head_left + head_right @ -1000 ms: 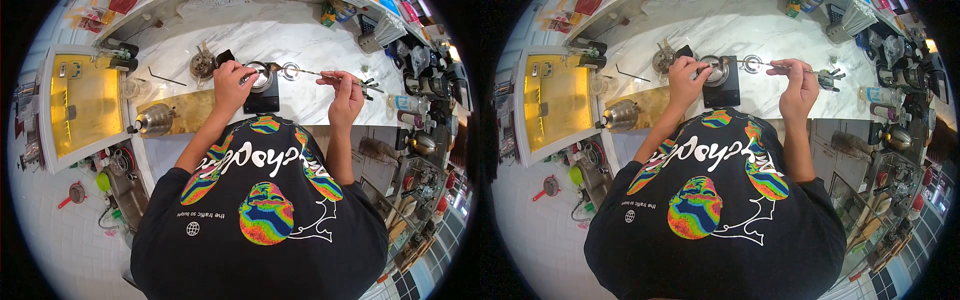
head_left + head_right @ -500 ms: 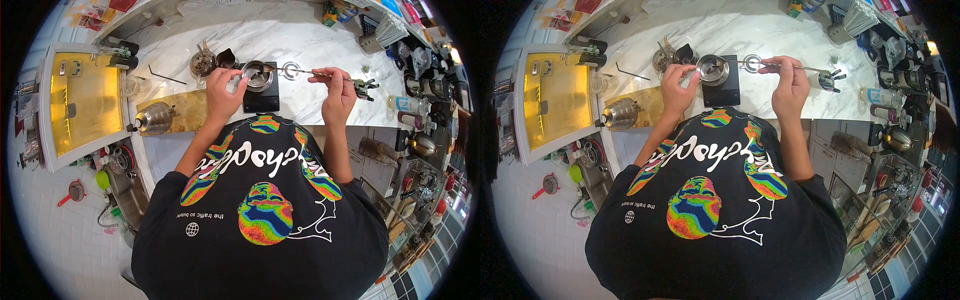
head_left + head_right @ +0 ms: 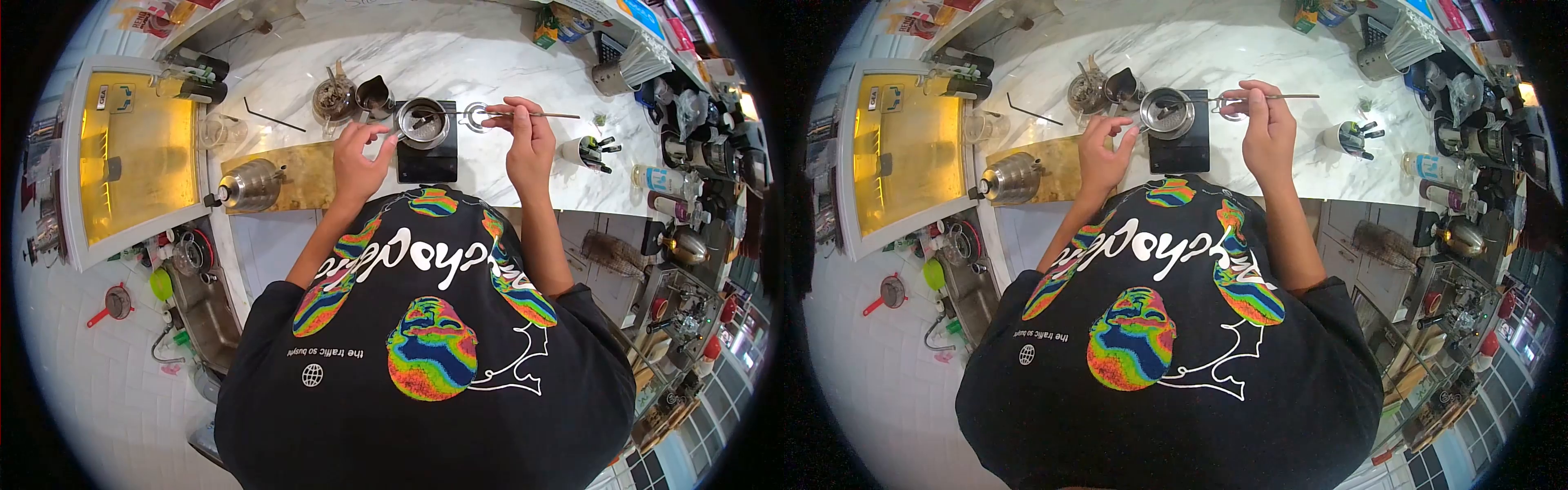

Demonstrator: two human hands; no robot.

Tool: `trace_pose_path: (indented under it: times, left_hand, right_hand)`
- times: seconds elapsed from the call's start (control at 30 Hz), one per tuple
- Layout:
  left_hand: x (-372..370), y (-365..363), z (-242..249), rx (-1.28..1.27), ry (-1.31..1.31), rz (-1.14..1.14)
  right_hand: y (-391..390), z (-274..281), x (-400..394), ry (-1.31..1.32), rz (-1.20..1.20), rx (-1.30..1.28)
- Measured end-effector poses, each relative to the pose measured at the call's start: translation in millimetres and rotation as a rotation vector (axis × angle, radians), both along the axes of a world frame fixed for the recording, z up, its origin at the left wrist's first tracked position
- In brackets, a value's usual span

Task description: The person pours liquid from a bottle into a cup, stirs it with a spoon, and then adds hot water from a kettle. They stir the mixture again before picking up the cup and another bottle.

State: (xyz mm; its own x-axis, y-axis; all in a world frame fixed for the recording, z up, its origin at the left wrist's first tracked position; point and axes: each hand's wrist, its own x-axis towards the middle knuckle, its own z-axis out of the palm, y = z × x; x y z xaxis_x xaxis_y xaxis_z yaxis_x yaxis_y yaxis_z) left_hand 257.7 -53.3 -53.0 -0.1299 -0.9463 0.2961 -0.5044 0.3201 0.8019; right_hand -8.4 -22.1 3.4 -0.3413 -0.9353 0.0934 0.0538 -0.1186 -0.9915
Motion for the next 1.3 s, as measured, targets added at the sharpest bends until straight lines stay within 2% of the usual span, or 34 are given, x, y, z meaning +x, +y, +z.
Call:
trace_pose_path:
  times: [0.27, 0.53, 0.97, 1.07, 1.13, 1.17, 1.3]
  left_hand:
    - [1, -1, -3, 0.056, 0.001, -0.045]
    - [1, -2, -3, 0.081, -0.001, -0.079]
    - [-3, 3, 0, 0.094, 0.016, -0.087]
    - [-5, 4, 1, 0.13, 0.013, -0.084]
    - [-6, 5, -2, 0.329, 0.061, -0.087]
    - [-6, 5, -4, 0.326, 0.06, -0.085]
    - [-4, -2, -28, 0.462, 0.258, -0.101]
  right_hand:
    - [-12, -18, 0, -0.1, -0.033, 0.06]
    - [-17, -30, 2, -0.183, 0.035, 0.125]
    - [-10, -32, 3, -0.119, 0.097, 0.15]
    - [-9, -30, 4, -0.101, 0.102, 0.139]
    - [-8, -30, 5, -0.081, 0.102, 0.148]
    - [-8, -29, 6, -0.081, 0.104, 0.145]
    - [-10, -36, 7, -0.053, 0.101, 0.152]
